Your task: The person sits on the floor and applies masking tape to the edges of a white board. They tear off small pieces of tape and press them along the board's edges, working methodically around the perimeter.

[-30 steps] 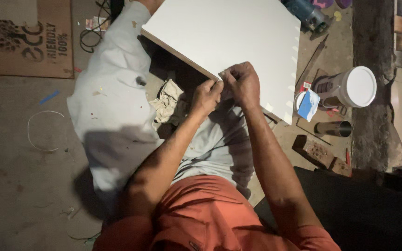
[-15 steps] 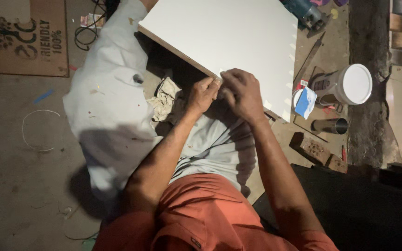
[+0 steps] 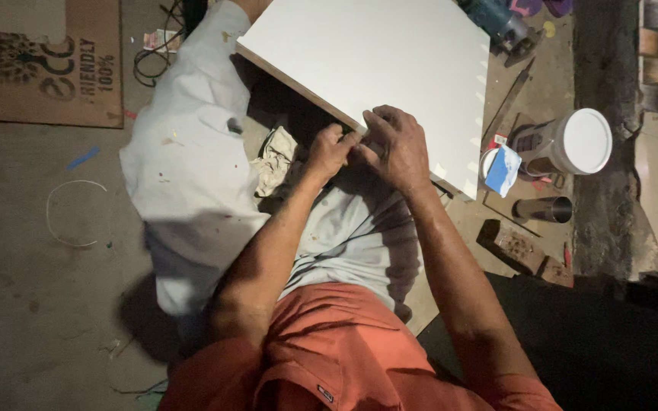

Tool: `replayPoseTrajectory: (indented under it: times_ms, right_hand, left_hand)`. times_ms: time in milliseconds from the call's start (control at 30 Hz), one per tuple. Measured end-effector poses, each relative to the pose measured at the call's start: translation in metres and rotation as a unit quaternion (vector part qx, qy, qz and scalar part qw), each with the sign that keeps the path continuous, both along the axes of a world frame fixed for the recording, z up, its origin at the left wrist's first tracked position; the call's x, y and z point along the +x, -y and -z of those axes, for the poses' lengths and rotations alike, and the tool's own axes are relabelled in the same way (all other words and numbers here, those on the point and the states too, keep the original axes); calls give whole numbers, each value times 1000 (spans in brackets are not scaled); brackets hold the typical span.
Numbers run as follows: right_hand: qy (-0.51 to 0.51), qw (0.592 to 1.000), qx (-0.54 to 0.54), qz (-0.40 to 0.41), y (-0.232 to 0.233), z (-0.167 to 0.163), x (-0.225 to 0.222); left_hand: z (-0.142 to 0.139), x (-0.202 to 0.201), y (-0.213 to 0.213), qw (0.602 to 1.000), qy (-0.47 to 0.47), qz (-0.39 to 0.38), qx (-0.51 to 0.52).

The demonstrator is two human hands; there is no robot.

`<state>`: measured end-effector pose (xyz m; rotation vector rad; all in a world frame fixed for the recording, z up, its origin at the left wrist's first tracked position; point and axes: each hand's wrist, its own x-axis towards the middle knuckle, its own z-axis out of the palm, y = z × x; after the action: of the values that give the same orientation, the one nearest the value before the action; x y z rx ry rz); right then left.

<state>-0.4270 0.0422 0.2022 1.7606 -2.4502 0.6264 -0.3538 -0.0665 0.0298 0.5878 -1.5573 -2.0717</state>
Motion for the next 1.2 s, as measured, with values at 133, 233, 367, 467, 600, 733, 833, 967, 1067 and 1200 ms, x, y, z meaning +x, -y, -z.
replayPoseTrajectory:
  times_ms: [133,233,367,467,600,733,833,967,1067,1200]
  right_hand:
    - [-22,999,-6,26,4,12,-6]
    - [-53,998,1,43,7,23,-8]
    - [-122,992,-2,15,10,31,-3]
    - [-159,987,-18,-3,14,30,1]
    - [-154,987,-38,-6,18,28,5]
    - [-183,982,-37,5,23,27,10]
    - [-214,976,-41,9,28,28,15]
    - [-210,978,-8,18,35,28,19]
    - [-210,976,10,50,38,24,21]
    - [-137,989,-3,58,30,14,34]
  left_hand:
    - [0,-2,3,998,9,26,55]
    - [-3,-3,10,989,-18,89,116]
    - [-5,-4,18,981,-27,102,164]
    - [-6,-4,18,984,-31,92,147]
    - [-12,-8,16,976,17,81,199]
    - [-22,-15,22,980,67,85,166]
    - [-27,-15,28,965,172,57,190]
    - [-28,-1,27,965,237,-30,105]
    - [-27,18,18,979,178,-78,66]
    - [-39,59,7,989,76,-108,61]
